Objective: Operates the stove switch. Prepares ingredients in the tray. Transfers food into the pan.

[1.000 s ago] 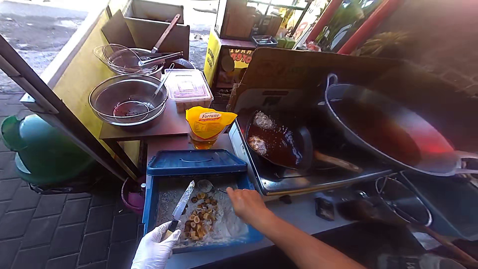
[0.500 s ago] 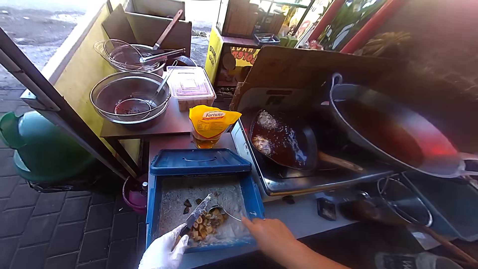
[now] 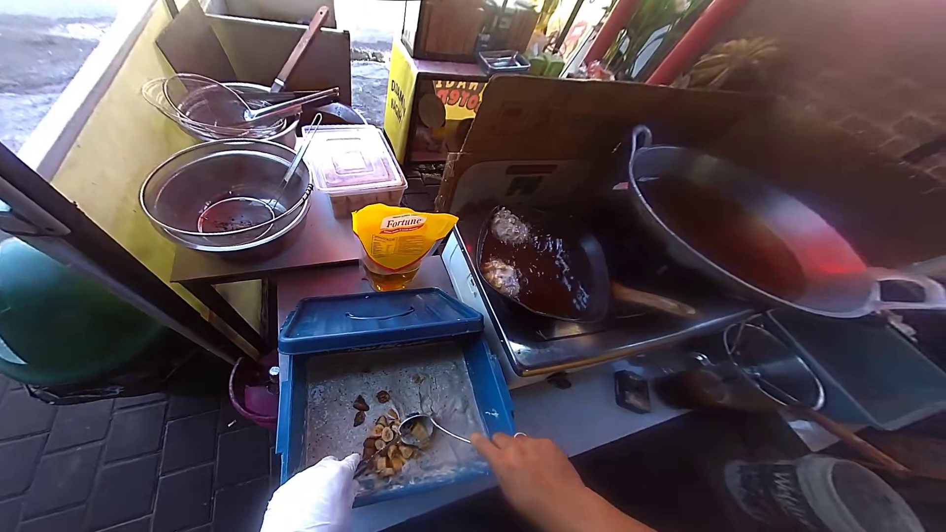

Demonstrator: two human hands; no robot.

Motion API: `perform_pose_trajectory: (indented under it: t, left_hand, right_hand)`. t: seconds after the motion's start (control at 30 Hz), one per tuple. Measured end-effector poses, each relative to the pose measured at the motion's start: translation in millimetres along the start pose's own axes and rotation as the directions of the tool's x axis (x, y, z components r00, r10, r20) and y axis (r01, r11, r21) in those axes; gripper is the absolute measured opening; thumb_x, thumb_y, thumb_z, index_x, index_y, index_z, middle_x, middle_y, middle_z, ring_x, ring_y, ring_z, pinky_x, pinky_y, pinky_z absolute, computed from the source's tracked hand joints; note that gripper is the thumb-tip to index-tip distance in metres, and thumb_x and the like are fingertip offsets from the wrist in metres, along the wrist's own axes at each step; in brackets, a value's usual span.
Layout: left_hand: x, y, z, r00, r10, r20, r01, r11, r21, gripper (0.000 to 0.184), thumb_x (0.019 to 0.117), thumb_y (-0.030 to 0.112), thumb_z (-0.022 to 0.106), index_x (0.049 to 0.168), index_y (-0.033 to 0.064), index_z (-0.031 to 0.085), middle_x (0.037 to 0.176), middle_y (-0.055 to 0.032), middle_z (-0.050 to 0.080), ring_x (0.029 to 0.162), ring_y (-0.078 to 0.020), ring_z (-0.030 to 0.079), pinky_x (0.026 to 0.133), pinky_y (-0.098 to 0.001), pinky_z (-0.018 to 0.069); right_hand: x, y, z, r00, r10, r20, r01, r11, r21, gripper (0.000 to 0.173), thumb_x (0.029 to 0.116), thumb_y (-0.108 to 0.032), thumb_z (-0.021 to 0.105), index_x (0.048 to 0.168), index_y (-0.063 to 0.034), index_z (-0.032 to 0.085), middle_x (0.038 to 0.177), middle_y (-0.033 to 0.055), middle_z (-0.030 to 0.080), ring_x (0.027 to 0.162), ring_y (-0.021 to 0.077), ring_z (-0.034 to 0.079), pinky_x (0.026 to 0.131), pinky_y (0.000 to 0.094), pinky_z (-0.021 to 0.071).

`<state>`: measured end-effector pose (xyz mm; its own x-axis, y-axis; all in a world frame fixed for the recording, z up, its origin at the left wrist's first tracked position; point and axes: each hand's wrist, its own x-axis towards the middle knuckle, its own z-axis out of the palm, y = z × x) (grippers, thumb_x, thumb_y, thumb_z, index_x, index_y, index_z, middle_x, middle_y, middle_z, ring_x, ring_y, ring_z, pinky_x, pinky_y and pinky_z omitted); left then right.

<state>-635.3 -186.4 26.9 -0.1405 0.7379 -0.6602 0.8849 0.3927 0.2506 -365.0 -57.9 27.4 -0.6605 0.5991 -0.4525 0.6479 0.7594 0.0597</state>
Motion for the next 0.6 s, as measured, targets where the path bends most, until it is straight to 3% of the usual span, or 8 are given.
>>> perform_pose_trajectory:
  t: [0.07,0.2,0.33,0.47,0.6]
  left_hand:
    - [4,-5,9,0.996,0.044,-0.081,-0.041,0.998,0.042,0.04,0.1041,0.035,0.042,0.134,0.0241,0.066,0.126,-0.0112,0.071,0.115,-0.0364,0.068,0.09,-0.0607,0.0541]
    - [0,4,-7,1.0,0.012,0.016,-0.014,0.994,0.105,0.039,0.1032,0.033,0.044,0.132,0.0177,0.067,0.127,-0.0144,0.07,0.117,-0.0385,0.066,0.09,-0.0622,0.0524]
    - [-20,20,-37,0.991,-0.095,0.09,0.084,0.989,0.123,0.036,0.1031,0.026,0.046,0.129,0.0133,0.068,0.125,-0.0164,0.07,0.114,-0.0383,0.067,0.091,-0.0612,0.052]
    - [-12,40,-48,0.971,-0.127,0.2,0.103,0.986,0.129,0.037,0.1042,0.019,0.044,0.132,0.0095,0.065,0.131,-0.0183,0.067,0.122,-0.0374,0.064,0.098,-0.0593,0.0501]
    - [1,41,-33,0.976,-0.131,0.173,0.112,0.987,0.117,0.036,0.1046,0.022,0.046,0.132,0.0101,0.066,0.131,-0.0167,0.067,0.122,-0.0355,0.065,0.099,-0.058,0.0504]
  right_hand:
    - [5,-4,-2,0.999,0.045,0.028,-0.045,0.999,0.002,0.05,0.0952,-0.003,0.053,0.141,-0.0203,0.061,0.099,0.0167,0.072,0.082,0.037,0.073,0.063,0.0496,0.058]
    - [16,-7,-20,0.979,0.181,0.092,-0.182,0.983,0.002,0.055,0.0976,0.0,0.048,0.149,-0.0191,0.054,0.111,0.0183,0.071,0.092,0.0384,0.072,0.069,0.0509,0.0584]
    - [24,-18,-31,0.893,0.299,0.338,-0.317,0.949,-0.001,0.052,0.0998,0.0,0.044,0.15,-0.0117,0.048,0.118,0.0218,0.069,0.102,0.0422,0.071,0.08,0.056,0.0575]
    - [28,-30,-20,0.873,0.221,0.434,-0.292,0.951,0.103,0.044,0.0981,-0.006,0.048,0.141,-0.0109,0.054,0.11,0.0223,0.07,0.103,0.0427,0.07,0.082,0.0599,0.0565]
    - [23,-3,-15,0.902,0.093,0.421,-0.232,0.928,0.293,0.034,0.1066,-0.024,0.041,0.13,-0.0165,0.064,0.109,0.0186,0.072,0.107,0.0403,0.07,0.085,0.0634,0.0551]
